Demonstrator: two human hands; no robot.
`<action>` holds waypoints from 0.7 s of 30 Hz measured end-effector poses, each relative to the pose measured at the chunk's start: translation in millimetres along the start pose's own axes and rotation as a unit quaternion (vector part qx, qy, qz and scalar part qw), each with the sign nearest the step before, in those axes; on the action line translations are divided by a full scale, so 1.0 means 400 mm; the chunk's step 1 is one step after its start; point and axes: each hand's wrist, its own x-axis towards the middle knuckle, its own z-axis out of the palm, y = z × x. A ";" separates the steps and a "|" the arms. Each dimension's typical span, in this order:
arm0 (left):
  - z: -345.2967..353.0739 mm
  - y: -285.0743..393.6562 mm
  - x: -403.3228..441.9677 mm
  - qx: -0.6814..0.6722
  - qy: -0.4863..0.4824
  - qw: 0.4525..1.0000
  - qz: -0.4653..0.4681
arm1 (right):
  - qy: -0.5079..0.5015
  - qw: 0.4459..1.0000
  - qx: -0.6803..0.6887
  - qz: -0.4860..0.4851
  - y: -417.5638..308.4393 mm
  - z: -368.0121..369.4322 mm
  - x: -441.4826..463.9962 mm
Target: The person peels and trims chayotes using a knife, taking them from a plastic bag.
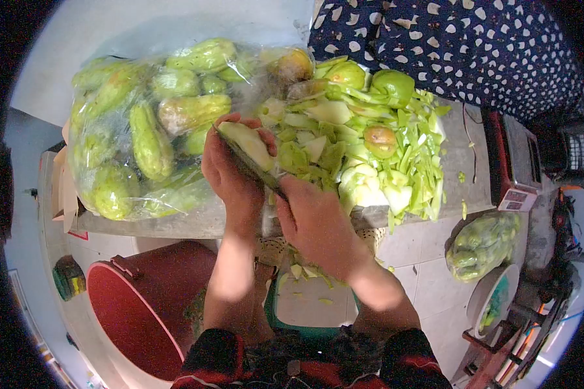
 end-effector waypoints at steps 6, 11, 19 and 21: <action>-0.013 0.006 0.006 0.064 -0.039 0.997 0.012 | -0.033 0.991 0.090 0.097 0.011 -0.049 0.024; -0.029 -0.007 0.012 0.133 -0.030 0.990 0.016 | 0.013 0.981 0.127 0.143 0.061 -0.074 0.024; -0.015 0.014 0.031 -0.322 0.062 0.904 -0.275 | 0.116 0.977 0.089 0.155 0.084 -0.072 0.029; -0.024 0.013 0.030 -0.303 0.061 0.913 -0.265 | 0.095 0.987 0.056 0.113 0.077 -0.068 0.026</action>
